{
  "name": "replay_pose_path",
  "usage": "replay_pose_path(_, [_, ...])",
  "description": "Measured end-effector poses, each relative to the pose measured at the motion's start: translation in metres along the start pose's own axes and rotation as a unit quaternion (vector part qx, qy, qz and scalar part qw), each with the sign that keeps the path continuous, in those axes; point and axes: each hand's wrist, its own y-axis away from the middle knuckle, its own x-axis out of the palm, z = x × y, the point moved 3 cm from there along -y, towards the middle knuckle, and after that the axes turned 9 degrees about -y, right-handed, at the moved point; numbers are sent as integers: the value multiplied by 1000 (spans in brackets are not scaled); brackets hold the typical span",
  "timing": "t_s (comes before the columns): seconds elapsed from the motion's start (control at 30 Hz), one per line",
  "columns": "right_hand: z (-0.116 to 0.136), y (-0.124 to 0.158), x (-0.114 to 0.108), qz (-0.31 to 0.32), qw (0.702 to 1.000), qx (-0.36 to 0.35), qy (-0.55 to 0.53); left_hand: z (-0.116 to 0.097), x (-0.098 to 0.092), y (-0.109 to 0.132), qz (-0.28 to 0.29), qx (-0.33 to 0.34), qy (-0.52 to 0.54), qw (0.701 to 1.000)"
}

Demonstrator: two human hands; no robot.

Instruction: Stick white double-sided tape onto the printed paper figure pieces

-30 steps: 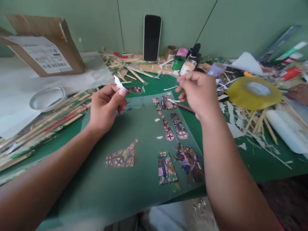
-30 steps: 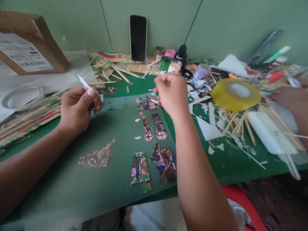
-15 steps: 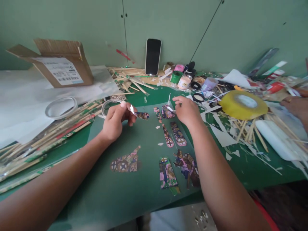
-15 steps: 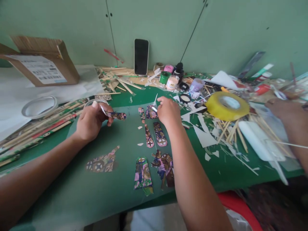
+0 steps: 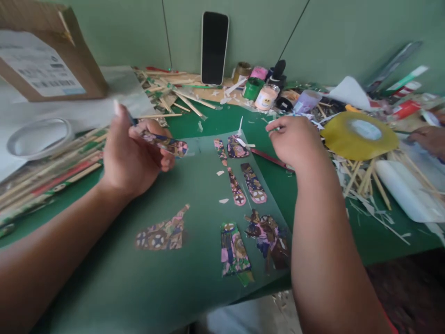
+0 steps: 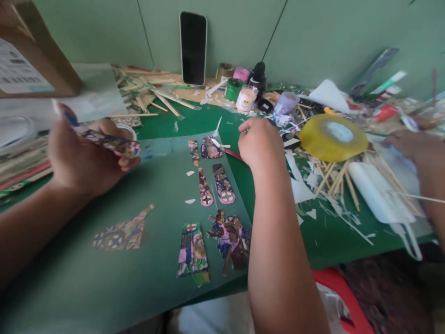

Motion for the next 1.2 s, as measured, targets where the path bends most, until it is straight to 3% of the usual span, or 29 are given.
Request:
replay_pose_path(0.13, [-8, -4, -5, 54, 998, 17, 17, -1, 1, -4, 12, -39, 12, 999])
replay_pose_path(0.37, [-8, -4, 16, 167, 984, 37, 40, 1, -1, -3, 79, -73, 4, 994])
replay_pose_path(0.47, [-19, -8, 19, 144, 987, 62, 42, 0, -1, -1, 102, -69, 8, 992])
replay_pose_path(0.57, [-28, -13, 15, 65, 994, 85, 39, 0, -1, 1, 126, -66, 12, 990])
replay_pose_path(0.63, [-22, -11, 10, 6, 999, 47, 4, 0, -1, 2, 131, -69, 13, 989])
replay_pose_path(0.67, [-15, -8, 10, 5, 999, 15, -29, 0, -1, 3, 131, -72, 12, 989])
replay_pose_path(0.73, [6, 2, 16, 104, 986, -56, -120, -1, -1, 4, 128, -78, 10, 989])
replay_pose_path(0.8, [30, 19, 31, 302, 929, -105, -187, -2, -1, 6, 126, -90, 6, 988])
replay_pose_path(0.83, [39, 27, 37, 365, 903, -119, -194, -2, -1, 7, 122, -97, 5, 988])
replay_pose_path(0.87, [46, 32, 42, 389, 890, -131, -196, -2, -1, 8, 119, -105, 6, 987])
replay_pose_path(1.03, [54, 28, 44, 238, 922, -173, -252, -2, -4, 10, 98, -137, 7, 986])
replay_pose_path(1.13, [51, 28, 49, 299, 912, -154, -236, -1, -6, 10, 95, -138, 1, 986])
replay_pose_path(1.2, [52, 30, 50, 304, 909, -151, -244, -1, -5, 10, 98, -140, -3, 985])
